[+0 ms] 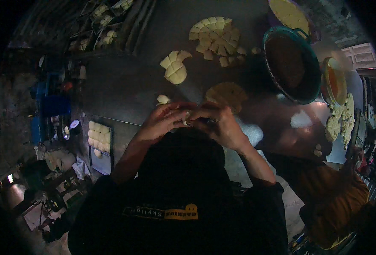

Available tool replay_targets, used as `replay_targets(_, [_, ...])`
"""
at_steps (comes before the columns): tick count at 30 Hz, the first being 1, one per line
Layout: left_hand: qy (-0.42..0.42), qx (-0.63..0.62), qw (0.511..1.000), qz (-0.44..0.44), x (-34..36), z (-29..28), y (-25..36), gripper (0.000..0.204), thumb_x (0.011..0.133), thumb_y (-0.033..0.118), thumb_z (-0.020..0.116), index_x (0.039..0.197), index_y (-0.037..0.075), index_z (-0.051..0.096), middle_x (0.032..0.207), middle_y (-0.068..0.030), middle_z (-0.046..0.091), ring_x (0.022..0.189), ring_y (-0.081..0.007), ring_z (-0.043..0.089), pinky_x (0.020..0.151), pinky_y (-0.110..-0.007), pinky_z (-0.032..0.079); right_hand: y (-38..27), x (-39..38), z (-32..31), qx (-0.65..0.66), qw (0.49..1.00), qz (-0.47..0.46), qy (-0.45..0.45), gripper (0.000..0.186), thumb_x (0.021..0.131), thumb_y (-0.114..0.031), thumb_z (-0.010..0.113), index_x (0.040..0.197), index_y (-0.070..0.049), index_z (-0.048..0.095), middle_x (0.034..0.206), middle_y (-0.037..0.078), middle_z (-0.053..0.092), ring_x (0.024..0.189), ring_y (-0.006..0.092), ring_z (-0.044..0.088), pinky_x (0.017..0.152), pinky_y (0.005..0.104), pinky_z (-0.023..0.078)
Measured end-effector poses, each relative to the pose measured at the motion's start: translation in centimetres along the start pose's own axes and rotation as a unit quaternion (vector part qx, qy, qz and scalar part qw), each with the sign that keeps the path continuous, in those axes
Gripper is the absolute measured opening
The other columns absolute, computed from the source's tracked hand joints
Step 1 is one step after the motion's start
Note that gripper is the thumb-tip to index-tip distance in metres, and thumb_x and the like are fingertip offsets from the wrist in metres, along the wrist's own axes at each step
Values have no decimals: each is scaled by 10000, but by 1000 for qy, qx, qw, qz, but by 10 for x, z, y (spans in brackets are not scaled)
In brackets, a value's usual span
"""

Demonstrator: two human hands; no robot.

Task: The person shapes small pieces of dough by hand, occasionally dipping them into a container of dark liquid, and places them onto a metal tray.

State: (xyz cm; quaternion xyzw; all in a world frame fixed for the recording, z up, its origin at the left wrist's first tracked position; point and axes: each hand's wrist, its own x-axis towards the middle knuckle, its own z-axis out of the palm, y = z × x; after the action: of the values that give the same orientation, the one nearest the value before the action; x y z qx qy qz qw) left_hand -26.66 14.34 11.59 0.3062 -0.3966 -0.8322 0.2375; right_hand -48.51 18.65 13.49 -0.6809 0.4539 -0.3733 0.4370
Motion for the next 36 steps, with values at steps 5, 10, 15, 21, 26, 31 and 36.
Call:
replay_targets(5, [-8, 307, 951, 40, -13, 3, -3, 478, 828, 41, 781, 1257, 9, 572, 1200, -82, 646, 1080, -161, 635, 947, -313, 522, -10, -2, 19, 82, 993, 88, -18, 196, 803, 28, 722, 985, -35, 684, 890, 120, 654, 866, 276, 639, 762, 358, 513])
replay_targets(10, [49, 97, 993, -37, -23, -28, -32, 336, 895, 78, 716, 1201, -12, 610, 1110, -69, 675, 1033, -146, 655, 884, -305, 525, -3, -8, 57, -112, 990, 25, 79, 219, 824, -49, 719, 1041, -67, 693, 973, 79, 628, 964, 267, 592, 824, 389, 485])
replay_targets(15, [63, -141, 988, 1, -49, -63, -68, 291, 1012, 174, 548, 1228, -15, 597, 1127, -76, 665, 1083, -150, 625, 941, -313, 496, -3, -24, 110, -239, 967, -82, -21, 394, 758, -123, 721, 1150, -120, 684, 1193, 73, 625, 1165, 265, 550, 934, 421, 465])
replay_targets(21, [187, 214, 954, 90, -30, -88, -74, 477, 1064, 282, 430, 1477, 56, 359, 1165, -140, 641, 980, -186, 659, 876, -334, 533, 32, 18, 131, -193, 980, -22, -40, 322, 853, -110, 681, 1171, -58, 675, 1243, 110, 645, 1108, 245, 635, 909, 371, 505])
replay_targets(26, [148, 301, 942, -6, -30, -112, -32, 585, 1073, 386, 375, 1555, 155, 137, 1075, -163, 671, 726, -210, 699, 641, -334, 564, 111, 52, 118, 3, 984, 175, 21, 217, 928, -148, 669, 1095, -11, 688, 1129, 156, 671, 901, 208, 697, 752, 327, 551])
replay_targets(31, [189, 189, 960, 80, -46, -163, -10, 577, 1067, 411, 383, 1542, 149, 189, 1078, -161, 690, 780, -204, 705, 628, -304, 544, 113, 60, 130, -147, 983, 89, 68, 291, 854, -161, 733, 1105, -27, 674, 1085, 143, 665, 925, 265, 679, 784, 355, 544])
replay_targets(36, [228, 154, 957, 95, -83, -212, -24, 547, 1066, 404, 390, 1526, 150, 238, 1131, -188, 686, 897, -241, 716, 765, -336, 549, 97, 61, 139, -235, 970, 56, 20, 441, 829, -196, 730, 1229, -58, 607, 1170, 149, 629, 1041, 351, 610, 851, 413, 515])
